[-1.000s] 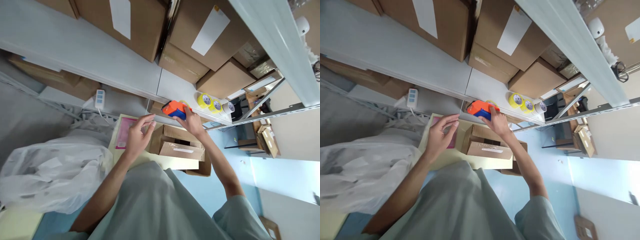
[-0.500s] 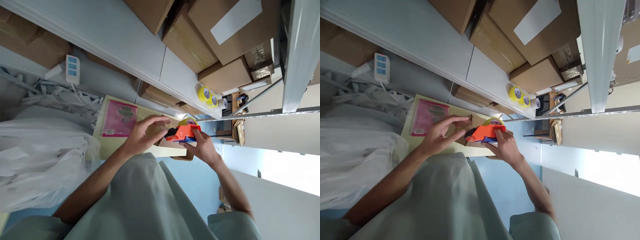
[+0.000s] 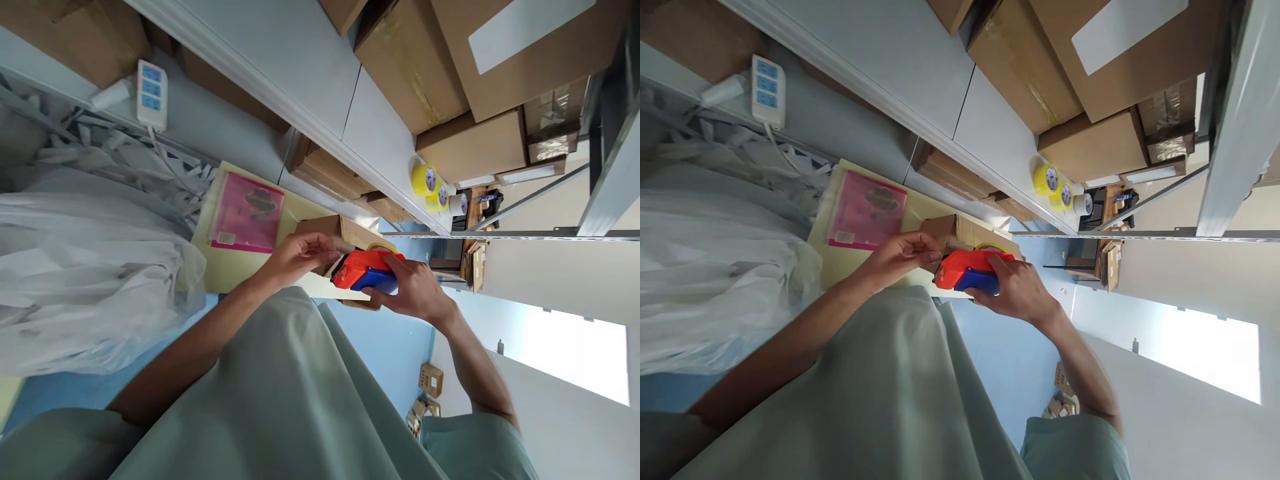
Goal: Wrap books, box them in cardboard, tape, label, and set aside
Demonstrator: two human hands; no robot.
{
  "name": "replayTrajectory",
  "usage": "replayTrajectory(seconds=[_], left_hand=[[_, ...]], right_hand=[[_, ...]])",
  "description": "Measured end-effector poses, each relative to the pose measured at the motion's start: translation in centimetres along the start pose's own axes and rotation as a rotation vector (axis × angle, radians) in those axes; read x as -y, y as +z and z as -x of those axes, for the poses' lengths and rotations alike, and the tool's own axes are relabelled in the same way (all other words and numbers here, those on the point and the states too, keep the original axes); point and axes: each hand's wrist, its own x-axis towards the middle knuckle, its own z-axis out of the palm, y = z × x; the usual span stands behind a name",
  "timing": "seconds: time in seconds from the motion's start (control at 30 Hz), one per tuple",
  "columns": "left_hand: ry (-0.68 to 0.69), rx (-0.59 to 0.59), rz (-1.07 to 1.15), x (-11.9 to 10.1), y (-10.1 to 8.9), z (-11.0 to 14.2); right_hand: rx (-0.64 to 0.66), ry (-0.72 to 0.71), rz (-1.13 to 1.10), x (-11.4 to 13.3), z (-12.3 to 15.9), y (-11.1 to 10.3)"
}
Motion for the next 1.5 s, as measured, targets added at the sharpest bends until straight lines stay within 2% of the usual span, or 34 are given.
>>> replayTrajectory(seconds=[0.17,0.27,0.4,0.47,0.57,0.7,0.9,1.17,1.33,1.4,1.5], left_hand=[[0.040,-0.217,0.023,2.5,1.4,0.2],[0.018,-0.280,0.041,4.0,1.9,0.3],[-0.039,-0.376,0.062,5.9,1.0,0.2],[-0.052,-0.425,0.072,6.8,0.2,-0.4],[-0.078,-0.419,0.092,8.4,-0.5,-1.6],[-0.168,-0.419,0.039,10.5,-0.4,-3.3],[-0.198,-0.504,-0.127,12.6,-0.5,-4.5],[-0.059,-0.555,-0.254,14.2,-0.1,-5.5],[-0.095,-0.605,-0.192,14.6,-0.2,-4.1],[-0.002,-0.561,-0.186,13.8,0.1,-3.1],[0.229,-0.401,-0.356,11.6,1.4,-2.3]], right_hand=[[0.139,0.177,0.079,1.8,-1.9,-0.8],[0.248,0.226,0.089,2.0,-2.5,-1.8],[0.374,0.227,0.018,0.2,-2.0,-4.7],[0.398,0.261,-0.023,-0.9,-1.7,-6.2],[0.388,0.301,-0.070,-1.9,-2.0,-7.5],[0.294,0.283,-0.020,-1.4,-4.3,-7.0],[0.293,0.195,0.091,-0.4,-7.5,-5.3],[0.306,0.208,0.081,-0.4,-8.0,-5.0],[0.295,0.218,0.081,-0.1,-7.5,-5.5],[0.296,0.214,0.077,-0.1,-7.4,-5.5],[0.304,0.209,0.071,-0.3,-7.3,-5.2]])
